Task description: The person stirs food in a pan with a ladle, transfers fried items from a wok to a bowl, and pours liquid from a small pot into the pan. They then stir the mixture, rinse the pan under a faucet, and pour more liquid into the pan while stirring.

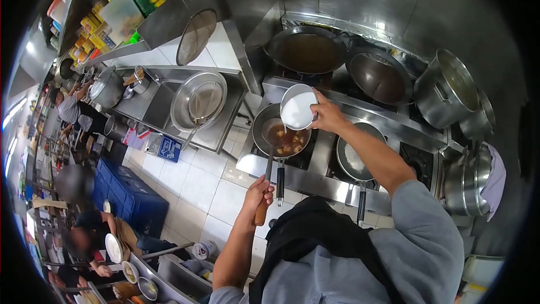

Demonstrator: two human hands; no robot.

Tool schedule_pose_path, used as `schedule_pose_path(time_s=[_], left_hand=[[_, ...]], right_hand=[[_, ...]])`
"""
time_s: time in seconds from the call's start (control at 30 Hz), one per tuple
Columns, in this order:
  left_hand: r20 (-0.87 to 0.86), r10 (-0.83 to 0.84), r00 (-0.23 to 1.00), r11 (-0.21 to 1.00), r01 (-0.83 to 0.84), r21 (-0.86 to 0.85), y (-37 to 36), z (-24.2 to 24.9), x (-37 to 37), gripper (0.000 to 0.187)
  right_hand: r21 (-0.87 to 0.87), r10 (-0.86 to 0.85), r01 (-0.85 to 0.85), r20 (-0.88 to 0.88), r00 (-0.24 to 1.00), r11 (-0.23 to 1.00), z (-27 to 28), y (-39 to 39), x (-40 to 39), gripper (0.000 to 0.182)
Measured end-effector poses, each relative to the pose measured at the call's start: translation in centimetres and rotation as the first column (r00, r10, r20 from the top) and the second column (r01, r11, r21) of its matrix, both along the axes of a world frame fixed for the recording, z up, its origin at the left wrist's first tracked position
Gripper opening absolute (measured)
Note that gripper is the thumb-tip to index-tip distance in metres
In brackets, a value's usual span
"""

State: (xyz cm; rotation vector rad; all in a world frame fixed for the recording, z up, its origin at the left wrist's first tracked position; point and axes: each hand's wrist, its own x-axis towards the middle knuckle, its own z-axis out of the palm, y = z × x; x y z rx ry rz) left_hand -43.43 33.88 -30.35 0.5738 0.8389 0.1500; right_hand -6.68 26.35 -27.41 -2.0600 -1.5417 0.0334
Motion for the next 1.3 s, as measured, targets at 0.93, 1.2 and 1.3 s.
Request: schedule_pose_path(time_s=[0.93,1.2,1.3], left_hand=[[-0.328,-0.260,0.908,0.774,0.399,0.491,-2.3,-0.9,0.8,0.062],[-0.549,-0.131,0.826,0.309,0.560,0.769,-0.5,-1.5,-2.8,0.057],[-0.455,-0.053,0.889,0.367,0.441,0.819,-1.0,-5.2,0.4,0.058]], right_hand=[[0.315,-0.084,0.257,-0.473,0.877,0.914,-4.0,-7.9,-2.2,0.051],[0.287,-0.078,0.368,-0.686,0.723,0.884,-3.5,-13.2,-4.6,0.046],[0.271,-0.086,0.343,-0.659,0.747,0.899,-2.2,-14.3,-5.7,0.046]])
